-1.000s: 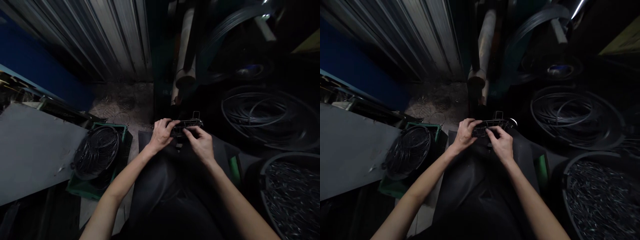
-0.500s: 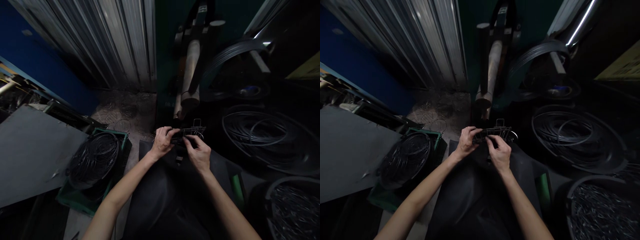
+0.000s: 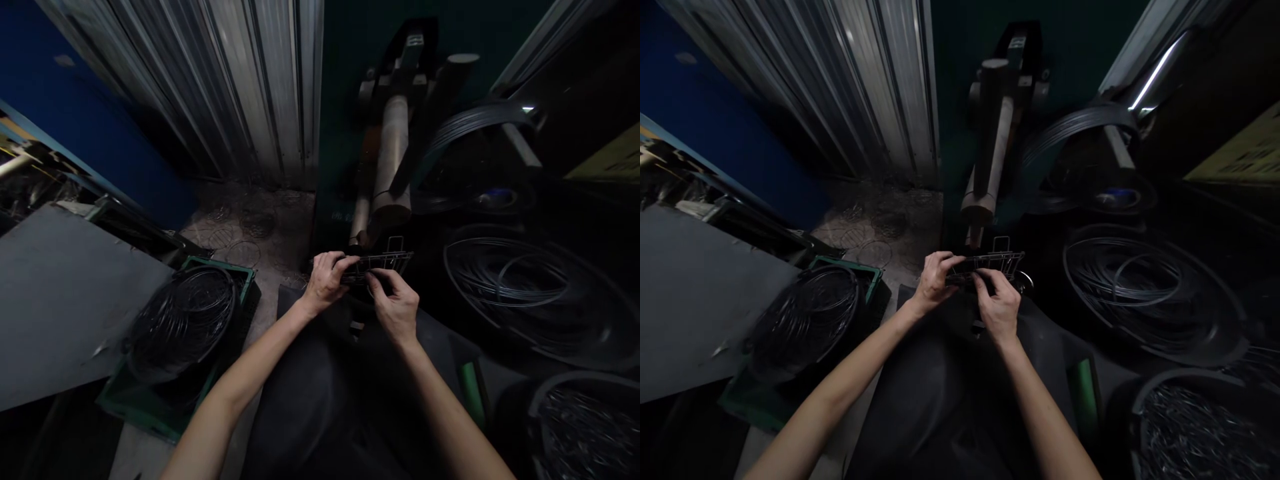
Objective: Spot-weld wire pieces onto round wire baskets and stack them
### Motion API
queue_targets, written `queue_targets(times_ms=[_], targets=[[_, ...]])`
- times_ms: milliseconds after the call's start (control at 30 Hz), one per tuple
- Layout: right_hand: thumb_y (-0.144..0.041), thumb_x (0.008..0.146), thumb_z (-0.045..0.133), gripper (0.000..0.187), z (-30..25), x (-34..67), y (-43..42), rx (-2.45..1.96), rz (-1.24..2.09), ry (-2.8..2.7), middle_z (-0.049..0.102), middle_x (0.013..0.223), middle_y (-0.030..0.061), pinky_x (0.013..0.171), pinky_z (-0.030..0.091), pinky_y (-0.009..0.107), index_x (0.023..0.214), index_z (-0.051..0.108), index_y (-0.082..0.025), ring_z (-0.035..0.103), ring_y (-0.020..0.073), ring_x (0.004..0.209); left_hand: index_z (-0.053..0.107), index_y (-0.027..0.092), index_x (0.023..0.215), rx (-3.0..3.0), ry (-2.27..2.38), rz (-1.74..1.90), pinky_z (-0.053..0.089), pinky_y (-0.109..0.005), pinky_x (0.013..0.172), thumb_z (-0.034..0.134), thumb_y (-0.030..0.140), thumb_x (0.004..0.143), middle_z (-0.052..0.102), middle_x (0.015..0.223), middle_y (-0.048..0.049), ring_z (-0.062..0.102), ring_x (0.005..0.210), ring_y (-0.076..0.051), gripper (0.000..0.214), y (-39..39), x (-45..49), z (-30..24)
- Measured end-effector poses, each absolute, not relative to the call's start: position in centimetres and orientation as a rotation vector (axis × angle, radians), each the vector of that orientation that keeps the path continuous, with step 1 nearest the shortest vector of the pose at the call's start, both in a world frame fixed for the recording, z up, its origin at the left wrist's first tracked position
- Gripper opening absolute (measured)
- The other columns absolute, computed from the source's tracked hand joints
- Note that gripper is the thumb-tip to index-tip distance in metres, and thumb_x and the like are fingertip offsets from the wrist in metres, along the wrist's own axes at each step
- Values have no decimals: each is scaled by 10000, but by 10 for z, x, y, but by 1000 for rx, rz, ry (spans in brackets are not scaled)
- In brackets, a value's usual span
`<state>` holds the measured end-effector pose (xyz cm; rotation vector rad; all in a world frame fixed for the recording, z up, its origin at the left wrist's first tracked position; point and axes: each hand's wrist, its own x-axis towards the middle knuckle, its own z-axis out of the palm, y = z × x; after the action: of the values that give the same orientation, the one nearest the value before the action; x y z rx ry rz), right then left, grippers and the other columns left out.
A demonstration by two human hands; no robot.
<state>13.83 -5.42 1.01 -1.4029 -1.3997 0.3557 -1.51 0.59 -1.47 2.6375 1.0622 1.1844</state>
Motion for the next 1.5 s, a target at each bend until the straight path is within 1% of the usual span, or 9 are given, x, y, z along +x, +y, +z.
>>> queue_targets(times_ms=[200, 500, 667, 900, 1033, 1100, 1300, 1500], targets=[[-378, 861, 573, 210, 14, 138, -46, -1419, 372, -1384, 672, 806, 31, 724, 498, 296, 846, 653, -184, 624, 169, 734, 406, 203, 1246, 2625, 1060, 1222, 433, -383, 868, 628, 176, 737, 543, 1102, -94, 537, 1040, -234, 556, 14, -13, -15], [-353, 859, 585, 178, 9, 141, -38, -1397, 351, -1413, 671, 826, 26, 736, 488, 297, 867, 652, -189, 623, 165, 749, 442, 200, 1242, 2640, 1106, 1158, 428, -376, 860, 629, 262, 781, 550, 1086, -90, 545, 1022, -229, 501, 24, -13, -14], [-363, 862, 575, 190, 8, 141, -37, -1384, 374, -1403, 672, 828, 29, 722, 492, 296, 869, 653, -189, 626, 170, 756, 433, 204, 1254, 2683, 1075, 1201, 428, -381, 864, 612, 295, 804, 548, 1094, -95, 547, 1016, -228, 493, 26, -14, -16], [-362, 870, 562, 197, 5, 141, -37, -1377, 374, -1390, 680, 854, 33, 749, 501, 303, 894, 652, -189, 636, 172, 786, 411, 214, 1261, 2693, 1025, 1228, 413, -398, 874, 567, 297, 833, 543, 1111, -99, 546, 1016, -225, 463, 32, -17, -21], [-358, 866, 570, 219, 1, 145, -40, -1370, 329, -1468, 687, 950, 47, 807, 506, 325, 988, 648, -194, 644, 183, 860, 386, 208, 1267, 2669, 928, 1298, 404, -412, 880, 552, 390, 842, 533, 1130, -109, 530, 1036, -238, 491, 35, -19, -25], [-350, 873, 554, 220, 0, 147, -40, -1375, 310, -1528, 688, 957, 54, 804, 511, 329, 994, 647, -191, 646, 185, 859, 378, 206, 1265, 2669, 903, 1323, 405, -414, 880, 548, 425, 842, 537, 1126, -111, 533, 1028, -241, 505, 36, -19, -26], [-366, 873, 538, 211, 2, 149, -40, -1402, 293, -1576, 689, 889, 57, 750, 522, 328, 922, 646, -191, 647, 186, 791, 357, 211, 1247, 2696, 933, 1307, 414, -412, 874, 610, 346, 811, 549, 1137, -117, 550, 1037, -244, 522, 36, -20, -25], [-387, 880, 510, 234, -2, 148, -39, -1386, 286, -1566, 675, 877, 72, 737, 516, 333, 903, 624, -183, 638, 190, 787, 354, 217, 1235, 2710, 929, 1337, 422, -425, 876, 613, 370, 813, 552, 1142, -126, 565, 1047, -246, 518, 37, -20, -27]])
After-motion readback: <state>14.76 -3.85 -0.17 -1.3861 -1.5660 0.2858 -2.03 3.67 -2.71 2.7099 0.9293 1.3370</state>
